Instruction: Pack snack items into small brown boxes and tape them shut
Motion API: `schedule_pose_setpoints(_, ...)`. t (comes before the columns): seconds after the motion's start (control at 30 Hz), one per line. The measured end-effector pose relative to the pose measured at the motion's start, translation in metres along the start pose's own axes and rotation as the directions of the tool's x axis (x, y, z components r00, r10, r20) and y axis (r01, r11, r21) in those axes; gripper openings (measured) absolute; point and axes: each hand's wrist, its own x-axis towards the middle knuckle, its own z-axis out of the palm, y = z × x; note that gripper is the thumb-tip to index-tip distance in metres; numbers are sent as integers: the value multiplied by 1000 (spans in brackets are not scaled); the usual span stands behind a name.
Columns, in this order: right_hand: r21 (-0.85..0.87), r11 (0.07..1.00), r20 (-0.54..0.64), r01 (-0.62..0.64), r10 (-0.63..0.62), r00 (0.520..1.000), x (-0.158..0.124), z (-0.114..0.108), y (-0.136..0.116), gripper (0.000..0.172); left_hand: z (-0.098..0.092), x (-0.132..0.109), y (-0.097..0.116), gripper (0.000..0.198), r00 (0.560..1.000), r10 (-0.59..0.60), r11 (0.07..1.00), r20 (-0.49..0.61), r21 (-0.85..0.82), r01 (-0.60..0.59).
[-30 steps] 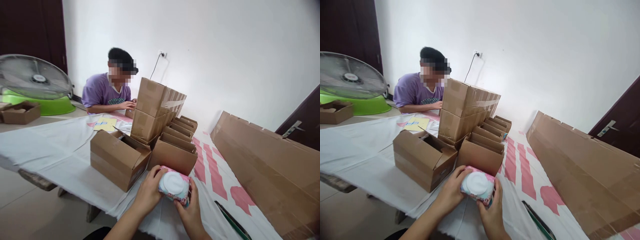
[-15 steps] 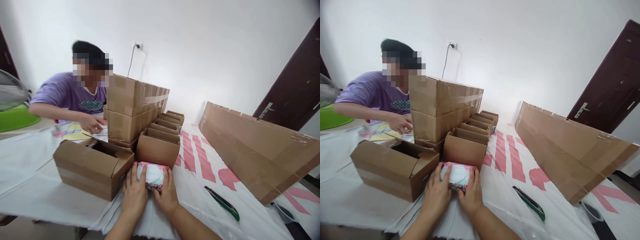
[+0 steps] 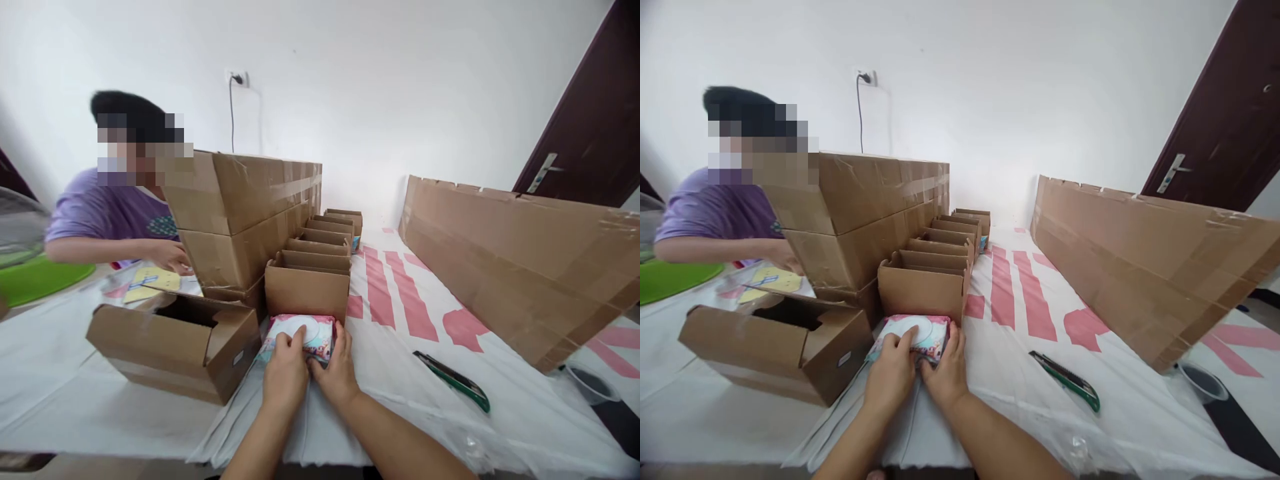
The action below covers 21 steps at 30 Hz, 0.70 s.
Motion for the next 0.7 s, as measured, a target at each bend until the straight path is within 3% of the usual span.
schedule_pose_setpoints(0.3, 18, 1000, -101, 4, -2, 995, 1, 16, 18, 86, 5, 48, 14, 44, 1000, 4, 998, 17, 58, -5)
schedule_pose_setpoints(0.7, 38, 999, -25, -19, 20, 999, 0, 17, 17, 79, 30, 113, 24, 42, 999, -46, 998, 7, -49, 46)
